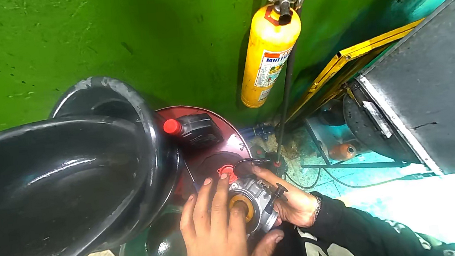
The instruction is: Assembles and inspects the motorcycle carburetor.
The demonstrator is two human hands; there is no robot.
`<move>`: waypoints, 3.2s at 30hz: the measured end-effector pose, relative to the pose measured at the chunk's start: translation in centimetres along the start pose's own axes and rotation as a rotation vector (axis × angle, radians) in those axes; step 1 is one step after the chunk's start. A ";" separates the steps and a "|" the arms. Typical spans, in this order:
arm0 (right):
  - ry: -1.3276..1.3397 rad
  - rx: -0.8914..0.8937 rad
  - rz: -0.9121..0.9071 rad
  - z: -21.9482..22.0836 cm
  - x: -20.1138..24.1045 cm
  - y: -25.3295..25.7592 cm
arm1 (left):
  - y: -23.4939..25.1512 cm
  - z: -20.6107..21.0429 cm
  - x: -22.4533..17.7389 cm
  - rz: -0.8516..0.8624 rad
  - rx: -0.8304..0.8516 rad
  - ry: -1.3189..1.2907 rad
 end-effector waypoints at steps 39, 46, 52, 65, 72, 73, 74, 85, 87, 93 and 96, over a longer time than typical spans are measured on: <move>0.130 -0.158 -0.105 -0.7 1.8 -0.7 | 0.3 -2.3 3.0 -0.073 -0.144 -0.429; 0.129 -0.129 -0.105 -0.6 1.6 -0.7 | 0.6 -1.4 2.5 -0.056 -0.104 -0.486; 0.124 -0.133 -0.118 -0.6 1.6 -0.7 | 0.5 -1.1 2.3 -0.056 -0.113 -0.514; 0.147 -0.106 -0.127 -0.5 1.5 -0.6 | 0.6 -1.1 1.9 -0.065 -0.126 -0.533; 0.161 -0.096 -0.142 -0.7 1.5 -0.7 | 0.8 -0.9 1.5 -0.073 -0.128 -0.539; 0.161 -0.092 -0.143 -0.7 1.5 -0.7 | 0.8 -0.9 1.5 -0.073 -0.127 -0.539; 0.162 -0.087 -0.142 -0.7 1.5 -0.7 | 0.8 -0.9 1.6 -0.076 -0.127 -0.540; 0.156 -0.092 -0.116 -0.6 1.5 -0.6 | 0.6 -1.2 2.0 -0.055 -0.099 -0.511; 0.153 -0.078 -0.125 -0.6 1.5 -0.6 | 0.6 -1.4 1.9 -0.042 -0.090 -0.499; 0.157 -0.076 -0.133 -0.6 1.6 -0.5 | 0.5 -2.4 1.9 -0.022 -0.119 -0.502; 0.157 -0.070 -0.142 -0.6 1.7 -0.4 | 0.5 -2.5 1.3 0.019 -0.120 -0.500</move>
Point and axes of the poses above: each hand's wrist, its own y-axis towards the middle knuckle, its own z-axis out of the palm, x = y × z, the point moved 7 cm from there along y, towards the middle knuckle, and after that the axes turned 9 degrees about -y, right-handed, at the moved point
